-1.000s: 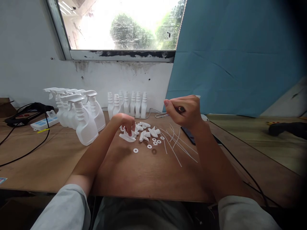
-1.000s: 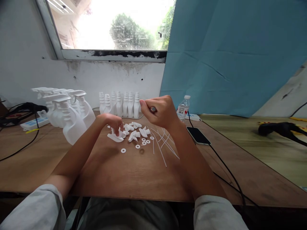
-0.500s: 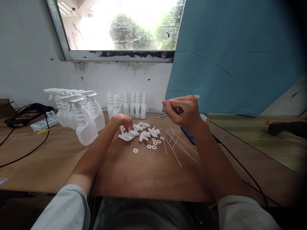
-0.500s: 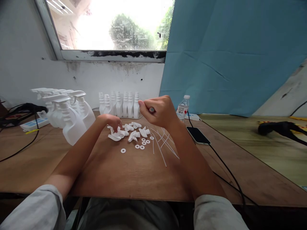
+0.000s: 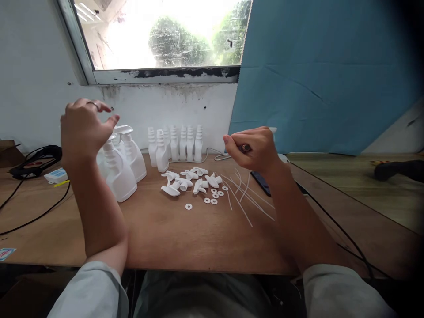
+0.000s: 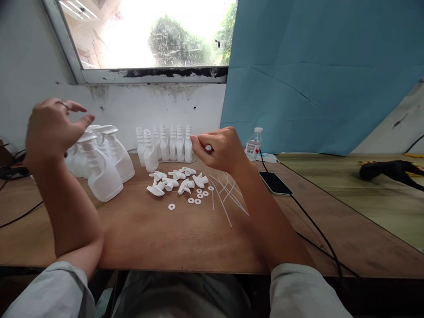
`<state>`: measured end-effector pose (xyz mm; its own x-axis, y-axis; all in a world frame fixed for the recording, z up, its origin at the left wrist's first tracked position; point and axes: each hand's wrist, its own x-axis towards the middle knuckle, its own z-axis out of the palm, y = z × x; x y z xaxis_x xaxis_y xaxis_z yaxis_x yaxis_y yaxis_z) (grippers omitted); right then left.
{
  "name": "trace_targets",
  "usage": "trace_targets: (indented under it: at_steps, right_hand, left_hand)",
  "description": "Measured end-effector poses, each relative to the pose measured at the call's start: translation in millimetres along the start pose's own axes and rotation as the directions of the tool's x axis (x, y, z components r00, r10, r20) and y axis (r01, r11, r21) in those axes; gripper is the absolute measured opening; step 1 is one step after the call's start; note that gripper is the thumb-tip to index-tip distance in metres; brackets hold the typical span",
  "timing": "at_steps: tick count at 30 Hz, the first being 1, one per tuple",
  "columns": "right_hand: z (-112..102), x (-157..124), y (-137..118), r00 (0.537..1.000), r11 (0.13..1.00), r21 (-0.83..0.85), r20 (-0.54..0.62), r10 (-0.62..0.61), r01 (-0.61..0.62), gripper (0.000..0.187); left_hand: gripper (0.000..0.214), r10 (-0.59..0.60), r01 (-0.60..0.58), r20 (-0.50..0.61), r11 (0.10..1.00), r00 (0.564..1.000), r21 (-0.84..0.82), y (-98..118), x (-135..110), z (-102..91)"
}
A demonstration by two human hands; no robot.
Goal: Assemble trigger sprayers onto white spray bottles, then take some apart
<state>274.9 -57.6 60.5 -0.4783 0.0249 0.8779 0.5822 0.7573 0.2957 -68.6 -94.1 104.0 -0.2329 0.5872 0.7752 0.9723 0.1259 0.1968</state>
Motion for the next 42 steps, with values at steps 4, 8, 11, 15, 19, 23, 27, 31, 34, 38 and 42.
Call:
trace_targets:
  at_steps: [4,8,11,15,19,23,27,31,34,38,42]
  right_hand:
    - [-0.4,1.3,-0.3,1.0,1.0,-0.006,0.014,0.007,-0.007,0.048]
    - [-0.5,2.2,0.3,0.998,0.999,-0.024,-0.053,-0.029,0.028,0.048]
    - [1.2,2.6,1.1,0.999,0.999,-0.015,-0.035,0.036,-0.036,0.05]
    - [3.5,4.2,0.1,0.991,0.982,0.141,-0.022,0.129,-0.124,0.042]
    - [4.0,5.5,-4.1,0.976,0.928,0.303,0.052,0.213,-0.219,0.028]
    - [0.2,7.2,-13.8,0.958,0.857,0.429,0.123,0.259,-0.287,0.024]
    - [-12.2,11.4,-28.4,0.935,0.804,0.485,0.253,0.248,-0.345,0.036]
    - [-21.1,13.4,-31.6,0.921,0.812,0.438,0.229,0.315,-0.386,0.025]
    - [-17.5,12.5,-20.2,0.869,0.749,0.511,-0.011,0.495,-0.421,0.027]
    - [-11.4,14.1,-6.1,0.636,0.572,0.721,-0.238,0.734,-0.39,0.035]
    - [-13.8,15.9,-3.3,0.683,0.558,0.739,-0.184,0.707,-0.378,0.031]
  left_hand:
    - [0.066,-0.237,0.208,0.425,0.971,0.874,0.113,-21.7,5.1,2.0]
    - [0.051,-0.238,0.224,0.494,0.971,0.837,0.089,-25.5,4.4,-3.7]
    - [0.037,-0.07,0.128,0.485,0.988,0.872,-0.088,-17.7,-1.5,-12.1]
    - [0.029,0.291,-0.223,0.267,0.941,0.919,-0.255,4.4,-11.5,-18.4]
    - [0.03,0.531,-0.477,0.014,0.772,0.847,-0.42,37.7,-25.0,-19.8]
    - [0.029,0.622,-0.532,-0.043,0.629,0.782,-0.567,73.8,-41.8,-19.3]
    - [0.028,0.681,-0.539,-0.02,0.559,0.732,-0.63,100.8,-57.1,-19.9]
    - [0.035,0.638,-0.541,-0.072,0.581,0.767,-0.608,113.0,-64.0,-23.0]
    - [0.056,0.564,-0.494,-0.086,0.628,0.821,-0.601,113.0,-59.5,-20.2]
    - [0.076,0.606,-0.456,0.038,0.637,0.795,-0.621,106.5,-44.0,-1.3]
    - [0.069,0.66,-0.437,0.202,0.664,0.723,-0.607,98.5,-29.2,22.3]
